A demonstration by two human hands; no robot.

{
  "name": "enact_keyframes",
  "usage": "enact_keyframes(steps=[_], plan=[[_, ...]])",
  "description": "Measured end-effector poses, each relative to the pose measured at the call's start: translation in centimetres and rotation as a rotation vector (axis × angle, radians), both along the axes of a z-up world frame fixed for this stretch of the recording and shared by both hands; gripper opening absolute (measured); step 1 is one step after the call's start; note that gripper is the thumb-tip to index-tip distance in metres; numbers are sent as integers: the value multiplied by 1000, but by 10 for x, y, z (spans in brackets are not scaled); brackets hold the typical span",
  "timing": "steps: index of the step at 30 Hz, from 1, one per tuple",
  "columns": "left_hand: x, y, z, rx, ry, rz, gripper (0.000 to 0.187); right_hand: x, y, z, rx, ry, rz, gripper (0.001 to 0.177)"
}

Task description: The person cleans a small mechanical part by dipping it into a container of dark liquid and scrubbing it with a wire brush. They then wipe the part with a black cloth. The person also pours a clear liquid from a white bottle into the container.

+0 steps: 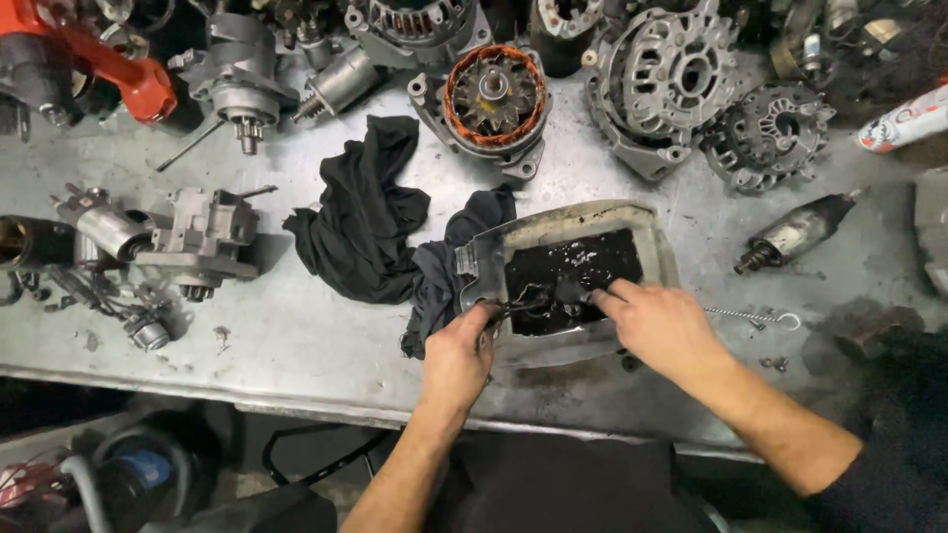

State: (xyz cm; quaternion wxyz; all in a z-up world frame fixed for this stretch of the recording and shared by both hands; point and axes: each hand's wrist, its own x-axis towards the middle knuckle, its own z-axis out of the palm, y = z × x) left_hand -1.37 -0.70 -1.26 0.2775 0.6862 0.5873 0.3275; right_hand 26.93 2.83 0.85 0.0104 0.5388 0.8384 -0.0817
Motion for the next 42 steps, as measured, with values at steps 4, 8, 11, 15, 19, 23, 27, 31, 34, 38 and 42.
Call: enact_keyframes(steps=[4, 8, 11, 15, 19, 23, 27, 31, 34, 38, 42], plan=[[-1, 6, 0, -19, 17, -28, 37, 9, 10, 0, -28, -133, -52, 32], [-3, 3, 0, 2, 27, -37, 37, 15, 12, -6, -75, -242, -61, 26], [-2, 10, -5, 8, 10, -45, 39, 12, 14, 4, -47, -210, -58, 26], [-4, 7, -6, 16, 29, -60, 47, 2, 14, -10, 55, -71, 70, 38], [-3, 11, 0, -33, 61, -78, 51, 1, 24, -6, 52, -108, 124, 42], [-4, 9, -1, -49, 72, -73, 46, 0, 23, -6, 28, -124, 111, 41], [2, 13, 11, -39, 10, -42, 38, 13, 24, -6, -26, -173, 50, 35], [1, 13, 12, -97, -28, -3, 29, 13, 19, 0, -75, -228, 19, 33], [3, 22, 10, -77, 6, 4, 29, 3, 25, 8, -10, -121, 66, 36], [2, 24, 13, -101, 4, 8, 31, 5, 33, -3, -10, -145, 131, 33], [2, 26, 16, -147, -59, 45, 32, 9, 34, 5, 5, -134, 111, 32]])
